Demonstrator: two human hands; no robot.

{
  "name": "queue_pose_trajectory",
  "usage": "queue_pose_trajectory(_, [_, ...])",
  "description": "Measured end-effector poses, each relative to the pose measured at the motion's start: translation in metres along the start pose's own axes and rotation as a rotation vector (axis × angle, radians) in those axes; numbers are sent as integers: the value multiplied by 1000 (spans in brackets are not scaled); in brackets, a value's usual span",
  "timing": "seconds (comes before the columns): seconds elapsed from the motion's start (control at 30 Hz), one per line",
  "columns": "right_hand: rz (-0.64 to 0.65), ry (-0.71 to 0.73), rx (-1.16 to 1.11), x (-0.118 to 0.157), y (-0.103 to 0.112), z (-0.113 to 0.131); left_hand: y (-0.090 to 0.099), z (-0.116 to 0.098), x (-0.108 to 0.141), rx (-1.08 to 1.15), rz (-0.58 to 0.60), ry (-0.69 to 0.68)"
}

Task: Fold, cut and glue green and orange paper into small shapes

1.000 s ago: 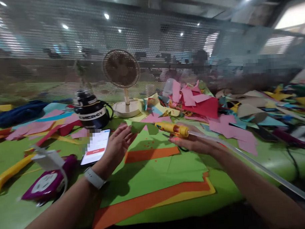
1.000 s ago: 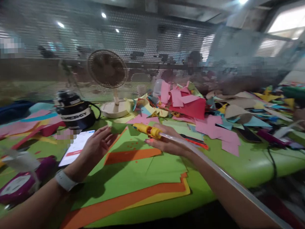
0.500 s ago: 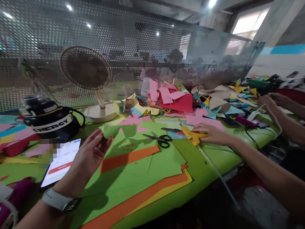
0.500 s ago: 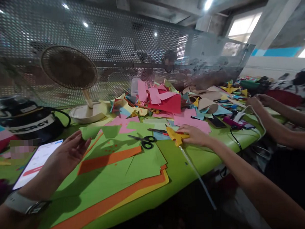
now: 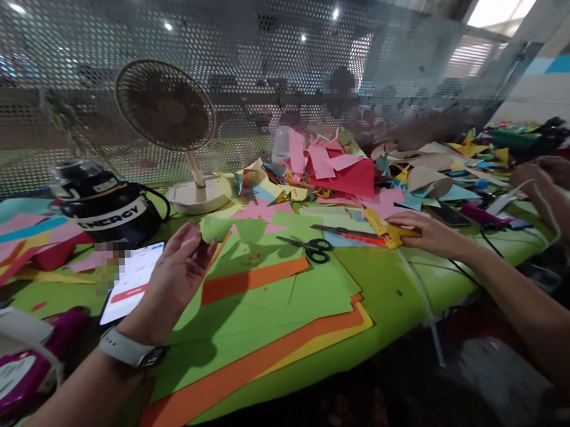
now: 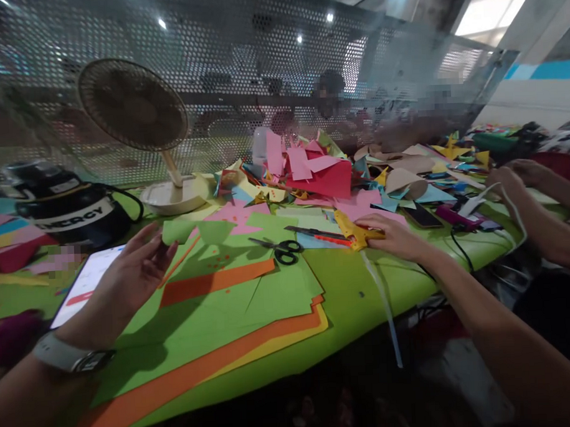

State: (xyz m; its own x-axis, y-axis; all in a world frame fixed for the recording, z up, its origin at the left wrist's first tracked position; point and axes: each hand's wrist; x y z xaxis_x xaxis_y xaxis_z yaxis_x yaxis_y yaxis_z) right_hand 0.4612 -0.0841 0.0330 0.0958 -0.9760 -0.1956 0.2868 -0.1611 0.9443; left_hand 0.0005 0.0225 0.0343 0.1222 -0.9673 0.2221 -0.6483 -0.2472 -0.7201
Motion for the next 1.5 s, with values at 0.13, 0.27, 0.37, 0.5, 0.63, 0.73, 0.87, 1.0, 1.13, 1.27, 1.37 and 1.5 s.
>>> queue_pose_trajectory(0.13, [19, -111, 36, 27, 10, -14, 2, -1, -3, 5, 19, 10])
queue_pose_trajectory(0.27, [83, -160, 20, 48, 8, -16, 3, 0, -5, 8, 32, 7])
queue_pose_trajectory(0.37, [87, -156, -24, 52, 4, -12, 2, -1, -4, -12, 28, 21])
queue_pose_trajectory(0.5, [54, -156, -73, 45, 1, -1, 0, -3, -1, -35, 14, 45])
queue_pose_trajectory(0.63, [12, -136, -101, 38, -7, 16, 0, -2, 0, -38, 7, 29])
queue_pose_trajectory(0.73, [29, -96, -111, 33, -20, 28, 1, -1, -2, -46, 6, 22])
queue_pose_trajectory(0.87, [34, -17, -145, 18, -38, 41, 5, 0, -5, -51, 37, 31])
queue_pose_trajectory(1.0, [-13, 18, -170, -2, -45, 47, 3, -1, -4, -44, 28, 19])
queue_pose_trajectory(1.13, [-97, -5, -172, 0, -39, 41, 0, -2, 0, -46, -7, 41])
queue_pose_trajectory(1.27, [-140, -73, -156, 16, -31, 13, 2, 0, -1, -54, 22, 36])
queue_pose_trajectory(1.37, [-206, -205, -133, 14, -26, -15, 3, 2, -2, -68, 31, 38])
queue_pose_trajectory(1.5, [-257, -314, -86, -10, -24, -41, -3, 2, 3, -85, 9, 47])
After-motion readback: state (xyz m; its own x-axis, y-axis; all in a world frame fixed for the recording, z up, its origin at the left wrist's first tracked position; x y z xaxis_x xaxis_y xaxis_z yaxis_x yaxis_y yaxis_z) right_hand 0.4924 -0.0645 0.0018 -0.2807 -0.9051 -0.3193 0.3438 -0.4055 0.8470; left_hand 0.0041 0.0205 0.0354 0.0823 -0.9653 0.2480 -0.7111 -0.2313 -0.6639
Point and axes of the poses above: each hand's wrist, its own x-axis away from the middle knuckle, its own y-axis out of the back of the hand, z = x × y, and after that the axes turned 9 degrees about x, right-handed
